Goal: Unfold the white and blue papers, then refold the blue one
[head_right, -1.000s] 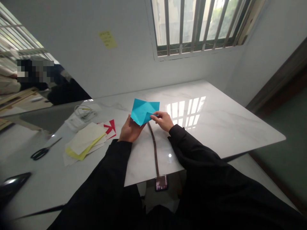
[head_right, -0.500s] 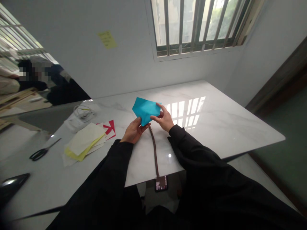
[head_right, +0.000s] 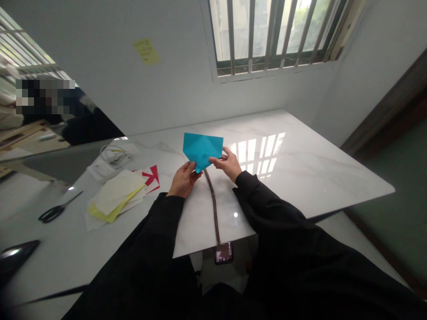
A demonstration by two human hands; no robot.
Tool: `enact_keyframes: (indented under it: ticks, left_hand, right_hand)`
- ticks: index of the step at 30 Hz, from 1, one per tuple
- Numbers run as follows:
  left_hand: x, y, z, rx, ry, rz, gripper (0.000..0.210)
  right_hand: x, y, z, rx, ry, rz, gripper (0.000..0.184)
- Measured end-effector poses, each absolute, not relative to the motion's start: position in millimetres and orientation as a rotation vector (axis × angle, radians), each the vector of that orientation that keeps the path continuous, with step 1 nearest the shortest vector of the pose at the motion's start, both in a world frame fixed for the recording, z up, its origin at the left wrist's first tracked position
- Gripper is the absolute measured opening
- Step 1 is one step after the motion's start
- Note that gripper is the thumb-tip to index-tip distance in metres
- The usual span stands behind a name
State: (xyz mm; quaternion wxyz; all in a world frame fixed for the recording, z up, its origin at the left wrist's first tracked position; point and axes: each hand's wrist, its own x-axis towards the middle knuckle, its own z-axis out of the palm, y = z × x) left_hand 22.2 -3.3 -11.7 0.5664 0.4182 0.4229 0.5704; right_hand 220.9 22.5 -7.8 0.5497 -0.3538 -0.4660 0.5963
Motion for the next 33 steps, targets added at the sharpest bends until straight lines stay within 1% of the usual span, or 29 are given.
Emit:
enact_keyframes:
  ticks: [2,4,6,8,19,23,28,33]
  left_hand:
    - [22,-3,-11,0.980,1.014,1.361,0.053]
    - [23,-3,-11,0.980,1.022,1.376,0.051]
    - [23,-2,-11,0.984,1.025,1.382,0.049]
    - [23,-2,-12,0.995,1.028,1.381,0.049]
    - [27,-6,-11,1.107,1.052,1.271,0.060]
    - [27,-5,-12,1.116,1.091,1.304,0.061]
    - [26,-4,-15,1.164,1.109,1.325,0.058]
    - [28,-3,-16,1.124,1.109,1.331,0.055]
  right_hand:
    - [220,21,-8,-0.833,-1.138,1.470,0.066]
    - [217,19,-9,-0.839,-1.209,1.521,0.056]
    - [215,16,-9,-0.850,-1.296,1.541,0.049]
    - [212,13,-9,-0.855,-1.358,1.545,0.046]
    - [218,15,-6,-0.848,-1.335,1.516,0.051]
    - [218,12,-6,-0.855,-1.411,1.550,0.054]
    - [215,13,-10,-0.894,-1.564,1.425,0.053]
    - [215,21,-16,-0.946,-1.505,1.369,0.056]
